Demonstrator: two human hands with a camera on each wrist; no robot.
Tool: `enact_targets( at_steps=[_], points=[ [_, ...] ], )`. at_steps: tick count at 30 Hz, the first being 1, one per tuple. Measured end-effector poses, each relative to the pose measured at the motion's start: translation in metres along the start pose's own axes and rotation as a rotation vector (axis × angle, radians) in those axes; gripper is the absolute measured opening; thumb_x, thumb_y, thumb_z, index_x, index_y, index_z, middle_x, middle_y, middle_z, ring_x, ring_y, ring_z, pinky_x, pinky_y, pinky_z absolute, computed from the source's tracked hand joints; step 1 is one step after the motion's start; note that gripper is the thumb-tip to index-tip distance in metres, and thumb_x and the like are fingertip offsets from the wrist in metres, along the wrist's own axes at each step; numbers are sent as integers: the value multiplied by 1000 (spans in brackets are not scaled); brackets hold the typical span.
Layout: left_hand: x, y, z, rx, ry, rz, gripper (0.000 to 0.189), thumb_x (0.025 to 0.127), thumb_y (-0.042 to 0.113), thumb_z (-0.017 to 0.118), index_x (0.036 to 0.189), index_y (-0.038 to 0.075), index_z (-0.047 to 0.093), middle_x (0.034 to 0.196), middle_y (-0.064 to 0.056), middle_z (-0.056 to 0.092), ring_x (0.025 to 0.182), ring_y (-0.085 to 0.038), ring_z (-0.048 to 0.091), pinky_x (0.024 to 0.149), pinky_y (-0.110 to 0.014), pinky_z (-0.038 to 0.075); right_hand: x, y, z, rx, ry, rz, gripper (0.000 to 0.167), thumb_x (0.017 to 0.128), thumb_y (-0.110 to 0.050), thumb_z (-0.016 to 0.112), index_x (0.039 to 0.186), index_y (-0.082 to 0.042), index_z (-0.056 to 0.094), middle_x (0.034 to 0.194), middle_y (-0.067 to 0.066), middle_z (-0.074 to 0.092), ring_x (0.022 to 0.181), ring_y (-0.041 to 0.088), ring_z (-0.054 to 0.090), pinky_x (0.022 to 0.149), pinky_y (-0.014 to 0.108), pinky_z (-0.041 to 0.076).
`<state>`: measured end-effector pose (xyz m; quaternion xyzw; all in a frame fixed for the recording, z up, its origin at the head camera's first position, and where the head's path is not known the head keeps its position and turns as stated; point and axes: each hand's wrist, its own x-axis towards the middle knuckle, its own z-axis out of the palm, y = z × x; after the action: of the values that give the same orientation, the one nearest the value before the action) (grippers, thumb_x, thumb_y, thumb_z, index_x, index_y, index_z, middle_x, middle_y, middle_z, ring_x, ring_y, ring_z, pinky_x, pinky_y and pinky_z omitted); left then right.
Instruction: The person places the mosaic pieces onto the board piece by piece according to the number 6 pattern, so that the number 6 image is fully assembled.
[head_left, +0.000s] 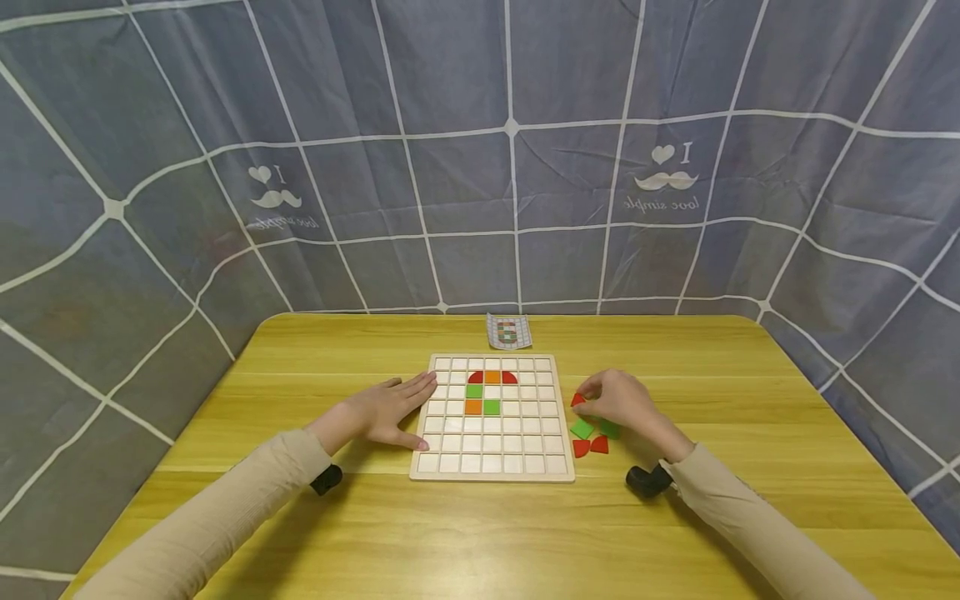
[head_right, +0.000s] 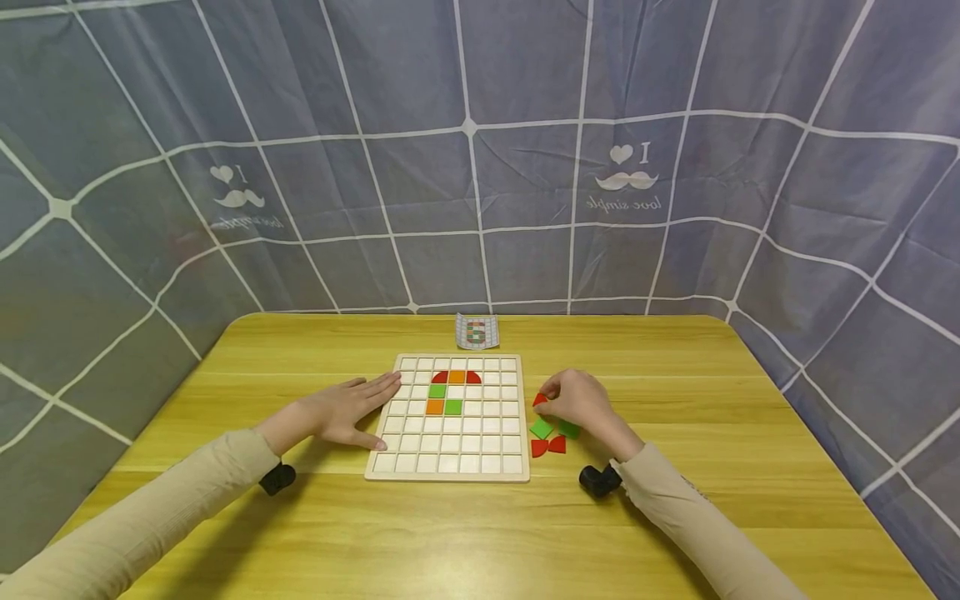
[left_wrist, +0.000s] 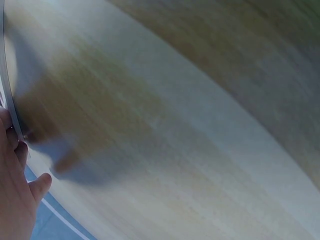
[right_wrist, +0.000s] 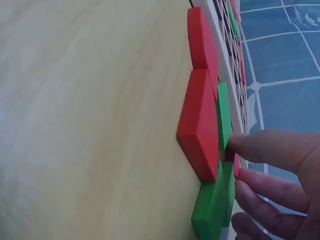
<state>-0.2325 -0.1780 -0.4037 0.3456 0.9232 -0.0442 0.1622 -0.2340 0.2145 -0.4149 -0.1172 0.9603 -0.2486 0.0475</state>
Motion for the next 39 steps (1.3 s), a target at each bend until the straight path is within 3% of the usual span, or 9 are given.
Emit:
enact_targets(
  at_steps=[5,21,33,39],
  points=[
    [0,0,0,-2,-2,0,102,85,70,50,155,6,11,163,-12,4,150,-29,11,119,-52,20,1,2,0,18,-9,-2,24,79,-29,77,97,-13,76,93,2,75,85,18,68,71,35,52],
    [1,0,1,3,-3,3,102,85,71,49,155,6,10,163,-11,4,150,-28,11,119,-52,20,8,8,2,-39,40,-125,22,77,-29,78,94,-15,76,86,-3,73,76,12,65,61,28,48],
    [0,0,0,-5,0,-1,103,85,70,50,155,6,11,163,-12,5,150,-28,12,119,-53,20,9,-10,-2,21,47,-133,23,76,-29,77,95,-16,76,84,-4,73,61,5,58,53,25,43],
    [1,0,0,3,-5,-2,102,85,70,50,155,6,11,163,-12,5,150,-28,11,119,-52,21,11,-23,0,28,13,-127,23,75,-31,78,93,-18,76,82,-7,71,61,5,57,57,25,42]
  ],
)
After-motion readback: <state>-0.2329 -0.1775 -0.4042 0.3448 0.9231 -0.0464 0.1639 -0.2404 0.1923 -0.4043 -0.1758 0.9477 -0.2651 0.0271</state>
